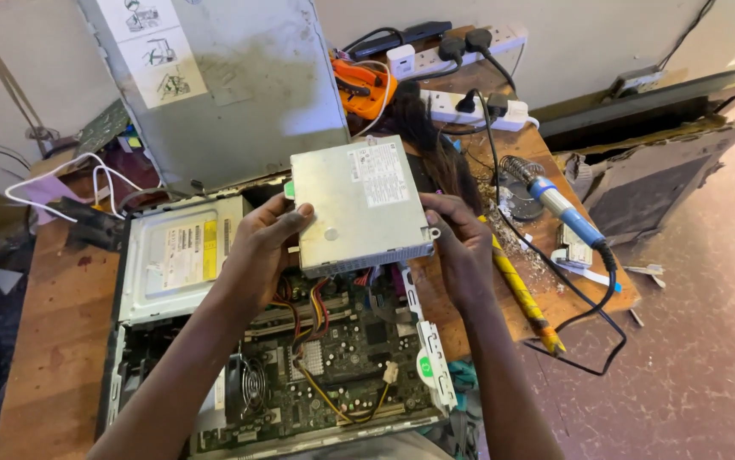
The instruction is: Reassembling internal modules of a desktop computer by connecting power cables and installing the power supply unit.
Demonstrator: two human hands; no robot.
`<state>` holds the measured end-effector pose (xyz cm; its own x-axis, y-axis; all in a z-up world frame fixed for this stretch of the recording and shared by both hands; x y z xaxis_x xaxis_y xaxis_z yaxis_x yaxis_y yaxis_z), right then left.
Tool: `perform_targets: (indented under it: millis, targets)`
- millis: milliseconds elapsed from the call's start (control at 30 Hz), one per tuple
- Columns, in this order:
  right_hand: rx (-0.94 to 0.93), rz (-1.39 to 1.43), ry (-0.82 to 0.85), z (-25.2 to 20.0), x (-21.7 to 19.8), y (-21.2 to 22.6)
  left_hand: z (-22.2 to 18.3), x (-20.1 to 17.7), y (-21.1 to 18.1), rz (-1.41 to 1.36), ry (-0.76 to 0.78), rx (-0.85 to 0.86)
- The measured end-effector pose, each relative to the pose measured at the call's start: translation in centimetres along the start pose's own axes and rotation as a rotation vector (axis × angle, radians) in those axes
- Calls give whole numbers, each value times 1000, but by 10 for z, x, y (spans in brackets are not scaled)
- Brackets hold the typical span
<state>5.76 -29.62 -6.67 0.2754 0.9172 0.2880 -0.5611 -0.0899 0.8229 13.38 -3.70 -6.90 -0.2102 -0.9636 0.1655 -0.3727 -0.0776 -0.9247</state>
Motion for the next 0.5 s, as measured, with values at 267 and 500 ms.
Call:
perform_targets:
  millis: [267, 500]
  targets:
    - [93, -46, -12, -18, -8, -10, -13, 17, -1, 71, 20, 70]
    - [243, 83, -148, -25, 3, -19, 4, 1, 22, 94, -36, -49]
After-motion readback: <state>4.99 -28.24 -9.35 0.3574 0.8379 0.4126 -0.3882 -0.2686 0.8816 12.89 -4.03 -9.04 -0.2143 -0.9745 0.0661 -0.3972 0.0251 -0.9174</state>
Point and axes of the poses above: each hand's wrist, its own z-axis towards the middle knuckle, its own x-axis out of the palm, y = z × x, the point moved 8 cm from there along z, towards the middle knuckle, and after that the axes turned 10 degrees about -x, right-handed, at the moved point
